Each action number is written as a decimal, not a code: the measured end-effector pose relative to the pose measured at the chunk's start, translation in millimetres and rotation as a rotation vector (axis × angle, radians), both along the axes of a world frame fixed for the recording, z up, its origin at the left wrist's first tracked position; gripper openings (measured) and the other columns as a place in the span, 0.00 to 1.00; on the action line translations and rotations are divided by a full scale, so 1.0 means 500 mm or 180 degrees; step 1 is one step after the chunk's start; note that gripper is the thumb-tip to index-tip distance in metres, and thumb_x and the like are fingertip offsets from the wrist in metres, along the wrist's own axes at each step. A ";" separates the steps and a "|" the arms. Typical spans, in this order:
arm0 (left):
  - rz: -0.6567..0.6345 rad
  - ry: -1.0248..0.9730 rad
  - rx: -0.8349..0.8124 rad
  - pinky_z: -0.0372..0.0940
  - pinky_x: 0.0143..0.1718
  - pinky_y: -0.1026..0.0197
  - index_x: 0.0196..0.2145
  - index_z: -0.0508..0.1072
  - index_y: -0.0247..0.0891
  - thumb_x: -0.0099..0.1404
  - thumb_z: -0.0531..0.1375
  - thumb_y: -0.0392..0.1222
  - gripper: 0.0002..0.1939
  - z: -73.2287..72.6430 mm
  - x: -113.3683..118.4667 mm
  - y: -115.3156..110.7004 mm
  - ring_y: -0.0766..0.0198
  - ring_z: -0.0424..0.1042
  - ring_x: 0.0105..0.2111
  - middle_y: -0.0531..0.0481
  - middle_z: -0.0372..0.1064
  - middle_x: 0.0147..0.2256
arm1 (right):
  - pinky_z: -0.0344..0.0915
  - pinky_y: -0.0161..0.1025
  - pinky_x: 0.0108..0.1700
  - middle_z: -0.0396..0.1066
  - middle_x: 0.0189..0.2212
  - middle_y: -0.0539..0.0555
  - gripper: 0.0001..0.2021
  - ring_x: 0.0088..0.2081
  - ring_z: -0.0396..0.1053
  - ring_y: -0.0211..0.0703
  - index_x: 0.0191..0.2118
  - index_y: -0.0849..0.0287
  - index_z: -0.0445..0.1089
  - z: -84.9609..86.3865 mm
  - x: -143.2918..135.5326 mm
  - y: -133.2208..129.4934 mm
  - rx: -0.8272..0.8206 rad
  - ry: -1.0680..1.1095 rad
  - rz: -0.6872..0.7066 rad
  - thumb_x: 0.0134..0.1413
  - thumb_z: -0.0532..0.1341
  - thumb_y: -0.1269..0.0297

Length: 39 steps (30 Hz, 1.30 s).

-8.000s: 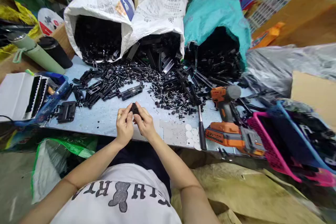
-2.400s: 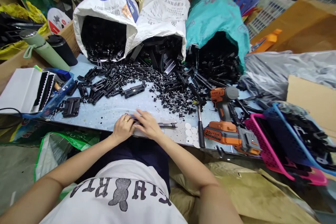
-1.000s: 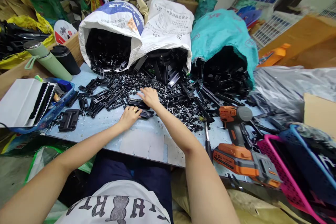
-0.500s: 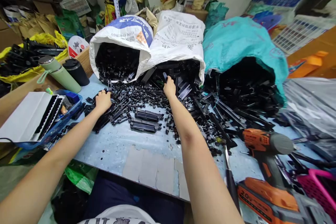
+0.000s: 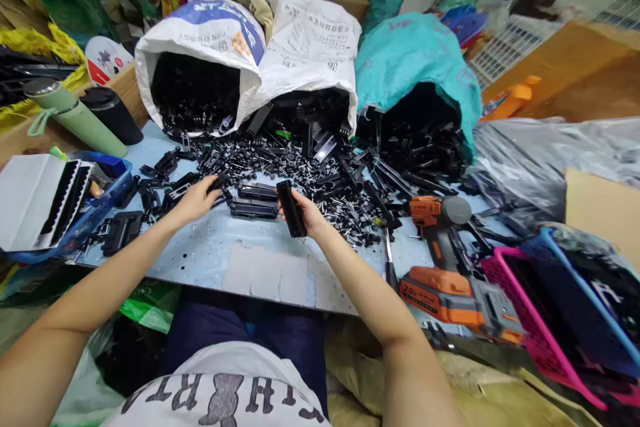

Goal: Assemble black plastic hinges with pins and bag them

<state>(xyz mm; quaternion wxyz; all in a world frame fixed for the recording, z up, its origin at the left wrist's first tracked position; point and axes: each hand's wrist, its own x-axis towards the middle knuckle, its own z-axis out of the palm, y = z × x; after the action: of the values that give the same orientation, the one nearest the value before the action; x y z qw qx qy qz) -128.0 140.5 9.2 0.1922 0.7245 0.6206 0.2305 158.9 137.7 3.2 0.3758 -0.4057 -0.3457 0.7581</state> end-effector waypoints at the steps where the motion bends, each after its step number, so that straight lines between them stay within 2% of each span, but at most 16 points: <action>1: -0.0211 -0.0407 -0.0202 0.64 0.41 0.58 0.55 0.61 0.34 0.67 0.48 0.47 0.22 -0.010 0.027 -0.035 0.61 0.67 0.35 0.46 0.68 0.35 | 0.68 0.32 0.25 0.67 0.29 0.53 0.20 0.25 0.67 0.35 0.49 0.61 0.64 -0.007 -0.008 -0.030 0.0033 -0.0089 -0.0013 0.59 0.51 0.51; 3: -0.0492 -0.1180 -0.0639 0.64 0.32 0.62 0.56 0.62 0.35 0.69 0.44 0.48 0.23 -0.028 0.084 -0.102 0.67 0.66 0.26 0.48 0.67 0.32 | 0.68 0.33 0.24 0.66 0.27 0.50 0.24 0.24 0.67 0.36 0.55 0.57 0.60 -0.019 -0.029 -0.083 0.0186 -0.0355 -0.0126 0.57 0.54 0.51; 5: -0.0561 -0.1626 -0.0752 0.63 0.27 0.65 0.57 0.63 0.35 0.69 0.44 0.48 0.24 -0.038 0.135 -0.158 0.71 0.62 0.21 0.49 0.65 0.32 | 0.69 0.34 0.25 0.65 0.26 0.48 0.28 0.24 0.68 0.36 0.59 0.53 0.56 -0.029 -0.052 -0.128 0.0375 -0.0560 -0.0250 0.55 0.57 0.50; 9: -0.0385 -0.1722 -0.0195 0.63 0.29 0.66 0.56 0.64 0.37 0.67 0.50 0.46 0.22 -0.029 0.194 -0.220 0.72 0.62 0.23 0.49 0.64 0.34 | 0.69 0.35 0.26 0.64 0.26 0.49 0.31 0.24 0.67 0.36 0.61 0.55 0.55 -0.039 -0.070 -0.183 0.0858 -0.0656 -0.0267 0.55 0.54 0.46; 12: -0.0456 -0.1209 0.0347 0.64 0.36 0.63 0.55 0.66 0.38 0.67 0.51 0.43 0.20 -0.014 0.202 -0.242 0.67 0.65 0.31 0.48 0.62 0.32 | 0.69 0.35 0.27 0.65 0.25 0.49 0.30 0.24 0.65 0.34 0.62 0.57 0.54 -0.042 -0.045 -0.196 0.1490 -0.0895 -0.0159 0.57 0.53 0.48; 14: -0.0506 -0.0949 0.0547 0.64 0.36 0.63 0.55 0.65 0.38 0.67 0.50 0.42 0.20 -0.010 0.204 -0.254 0.66 0.65 0.32 0.48 0.62 0.33 | 0.69 0.35 0.28 0.67 0.32 0.52 0.27 0.25 0.65 0.32 0.61 0.55 0.56 -0.041 -0.026 -0.200 0.1930 -0.1177 -0.0043 0.58 0.53 0.51; 17: -0.0335 -0.0952 0.0803 0.64 0.35 0.63 0.54 0.66 0.38 0.68 0.49 0.42 0.19 -0.016 0.220 -0.269 0.67 0.65 0.31 0.47 0.62 0.34 | 0.69 0.34 0.29 0.65 0.41 0.55 0.25 0.25 0.65 0.31 0.60 0.53 0.58 -0.035 -0.019 -0.208 0.2441 -0.1558 0.0112 0.58 0.54 0.53; 21: 0.0152 -0.1563 0.1382 0.64 0.37 0.64 0.53 0.66 0.34 0.69 0.48 0.40 0.18 -0.021 0.261 -0.274 0.67 0.67 0.35 0.45 0.62 0.35 | 0.70 0.36 0.29 0.63 0.47 0.59 0.26 0.27 0.66 0.34 0.62 0.54 0.56 -0.034 -0.053 -0.227 0.2537 -0.1662 -0.0489 0.60 0.50 0.51; 23: 0.0218 -0.1723 0.1599 0.65 0.38 0.64 0.53 0.66 0.34 0.69 0.47 0.39 0.18 -0.022 0.271 -0.269 0.67 0.66 0.36 0.44 0.63 0.36 | 0.70 0.37 0.29 0.62 0.50 0.60 0.26 0.28 0.67 0.35 0.62 0.53 0.55 -0.038 -0.068 -0.234 0.2596 -0.1658 -0.0683 0.60 0.49 0.50; 27: -0.0104 -0.1633 0.1506 0.65 0.40 0.62 0.52 0.66 0.35 0.69 0.47 0.40 0.17 -0.036 0.261 -0.262 0.66 0.67 0.37 0.44 0.64 0.37 | 0.69 0.36 0.29 0.62 0.51 0.60 0.27 0.27 0.66 0.33 0.63 0.53 0.52 -0.048 -0.066 -0.234 0.2694 -0.1760 -0.0417 0.61 0.49 0.50; 29: 0.0003 -0.1501 0.1265 0.65 0.43 0.59 0.54 0.65 0.36 0.69 0.45 0.40 0.18 -0.052 0.248 -0.266 0.63 0.67 0.41 0.42 0.65 0.40 | 0.69 0.37 0.33 0.64 0.48 0.58 0.27 0.30 0.67 0.35 0.64 0.53 0.50 -0.050 -0.050 -0.221 0.2794 -0.2124 -0.0038 0.62 0.47 0.51; 32: 0.0181 -0.0798 0.0838 0.63 0.46 0.52 0.59 0.58 0.36 0.67 0.47 0.37 0.23 -0.076 0.230 -0.271 0.56 0.64 0.48 0.37 0.62 0.48 | 0.66 0.40 0.44 0.66 0.46 0.56 0.24 0.41 0.67 0.41 0.62 0.53 0.55 -0.043 -0.002 -0.170 0.3010 -0.3282 0.0348 0.63 0.46 0.53; 34: -0.0299 -0.0043 0.0733 0.58 0.52 0.45 0.60 0.56 0.40 0.63 0.51 0.33 0.27 -0.084 0.222 -0.261 0.50 0.58 0.55 0.37 0.57 0.54 | 0.63 0.41 0.46 0.66 0.46 0.57 0.22 0.46 0.64 0.44 0.58 0.55 0.60 -0.032 0.044 -0.111 0.2912 -0.4267 -0.0077 0.63 0.46 0.54; 36: -0.1147 0.0606 0.0777 0.48 0.56 0.38 0.57 0.60 0.44 0.62 0.51 0.31 0.26 -0.082 0.222 -0.240 0.49 0.51 0.59 0.42 0.56 0.56 | 0.62 0.41 0.46 0.65 0.47 0.60 0.20 0.49 0.60 0.47 0.54 0.59 0.64 -0.016 0.094 -0.040 0.2617 -0.5194 -0.0736 0.64 0.45 0.56; 38: -0.1830 0.1012 0.0808 0.45 0.57 0.38 0.53 0.65 0.44 0.64 0.49 0.30 0.21 -0.071 0.228 -0.214 0.52 0.54 0.57 0.44 0.62 0.52 | 0.60 0.42 0.45 0.64 0.47 0.62 0.18 0.50 0.58 0.51 0.51 0.62 0.64 0.002 0.137 0.033 0.2339 -0.5893 -0.1034 0.64 0.45 0.61; 39: -0.2006 0.1159 0.0795 0.47 0.57 0.40 0.50 0.67 0.42 0.65 0.48 0.30 0.19 -0.064 0.234 -0.204 0.54 0.58 0.54 0.45 0.64 0.49 | 0.59 0.43 0.45 0.64 0.47 0.64 0.17 0.50 0.58 0.52 0.50 0.64 0.64 0.011 0.154 0.066 0.2192 -0.6133 -0.1120 0.63 0.45 0.62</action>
<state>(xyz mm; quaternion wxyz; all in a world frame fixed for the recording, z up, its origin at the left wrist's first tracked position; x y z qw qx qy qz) -11.3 38.7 -22.7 0.0504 0.9266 0.3586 0.1015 235.7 170.9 8.6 0.1412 -0.7552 -0.6334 -0.0930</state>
